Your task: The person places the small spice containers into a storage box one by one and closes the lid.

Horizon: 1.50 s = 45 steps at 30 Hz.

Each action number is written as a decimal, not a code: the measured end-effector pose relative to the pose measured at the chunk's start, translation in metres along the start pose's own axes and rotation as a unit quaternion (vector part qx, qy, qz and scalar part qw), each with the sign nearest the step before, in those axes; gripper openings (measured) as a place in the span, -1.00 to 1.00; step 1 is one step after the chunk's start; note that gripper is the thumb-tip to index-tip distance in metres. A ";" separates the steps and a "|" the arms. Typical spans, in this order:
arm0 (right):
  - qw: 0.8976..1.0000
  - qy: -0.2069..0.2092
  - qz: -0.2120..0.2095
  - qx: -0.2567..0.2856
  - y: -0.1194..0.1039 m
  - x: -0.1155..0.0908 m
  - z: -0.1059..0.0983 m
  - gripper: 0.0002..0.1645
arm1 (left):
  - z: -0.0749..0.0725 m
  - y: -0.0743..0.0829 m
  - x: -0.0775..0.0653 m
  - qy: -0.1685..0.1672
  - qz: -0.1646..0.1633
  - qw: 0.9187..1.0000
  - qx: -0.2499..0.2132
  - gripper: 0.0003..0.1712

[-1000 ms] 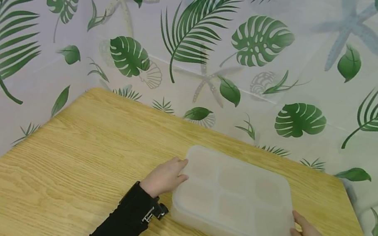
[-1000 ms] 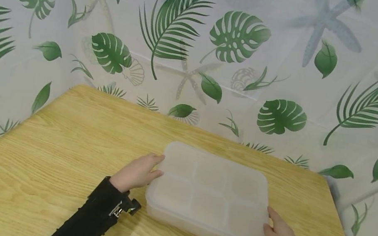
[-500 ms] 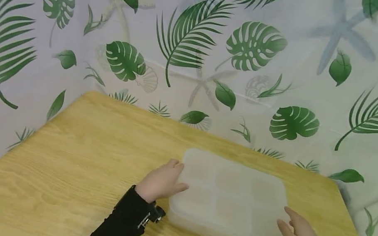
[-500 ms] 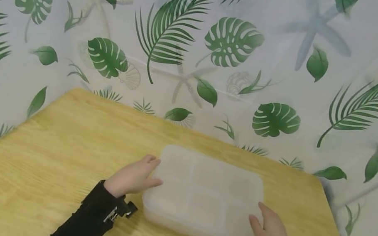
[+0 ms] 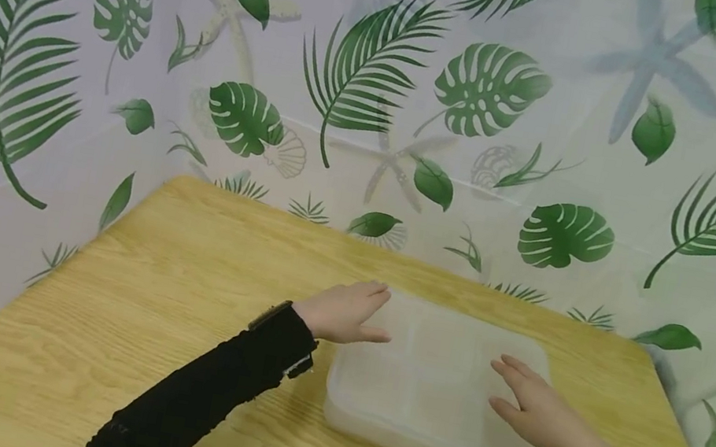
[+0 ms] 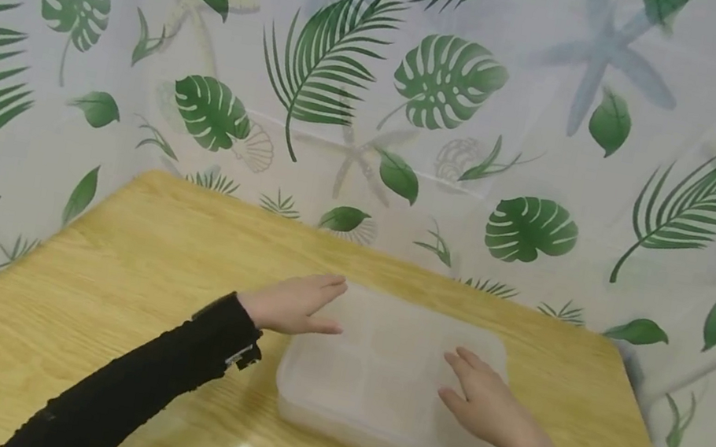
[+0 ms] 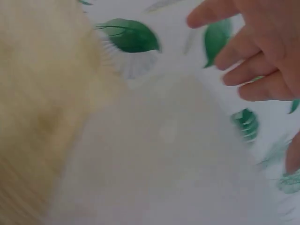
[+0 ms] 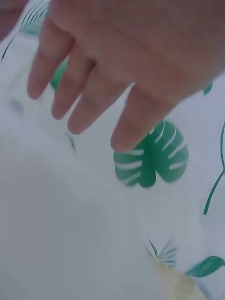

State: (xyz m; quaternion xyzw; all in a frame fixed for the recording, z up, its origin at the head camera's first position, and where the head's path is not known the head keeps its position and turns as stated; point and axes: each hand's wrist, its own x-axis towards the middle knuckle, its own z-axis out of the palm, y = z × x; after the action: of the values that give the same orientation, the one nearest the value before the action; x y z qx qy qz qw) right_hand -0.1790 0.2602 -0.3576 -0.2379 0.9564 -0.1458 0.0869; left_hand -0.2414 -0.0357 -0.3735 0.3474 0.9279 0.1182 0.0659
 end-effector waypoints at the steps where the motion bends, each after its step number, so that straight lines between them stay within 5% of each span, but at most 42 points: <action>1: 1.000 -0.004 -0.004 -0.010 0.007 0.001 0.001 -0.37 | 0.004 -0.005 0.003 0.003 -0.004 1.000 0.006 -0.20; 11: 0.997 -0.017 0.011 -0.078 0.063 0.005 0.004 -0.35 | 0.029 -0.029 0.013 0.022 -0.010 0.999 0.029 -0.32; 21: 0.994 0.027 0.016 -0.103 0.078 0.008 0.013 -0.40 | 0.033 -0.032 0.017 0.035 -0.002 0.999 0.042 -0.49; 30: 0.998 0.039 0.022 -0.052 0.082 0.009 0.023 -0.34 | 0.034 -0.034 0.017 0.039 -0.010 0.998 0.052 -0.49; 39: 0.999 0.034 0.018 -0.028 0.075 0.015 0.024 -0.33 | 0.035 -0.032 0.005 0.070 -0.044 0.992 0.097 -0.50; 45: 0.998 0.045 0.029 0.042 0.067 -0.021 0.035 -0.30 | 0.036 -0.011 -0.024 0.064 -0.013 0.986 0.155 -0.44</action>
State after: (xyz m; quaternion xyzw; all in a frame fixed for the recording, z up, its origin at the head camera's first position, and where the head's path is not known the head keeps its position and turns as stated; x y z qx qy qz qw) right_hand -0.1815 0.3187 -0.4106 -0.1998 0.9586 -0.1942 0.0582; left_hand -0.2233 -0.0534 -0.4104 0.3332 0.9417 -0.0056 -0.0466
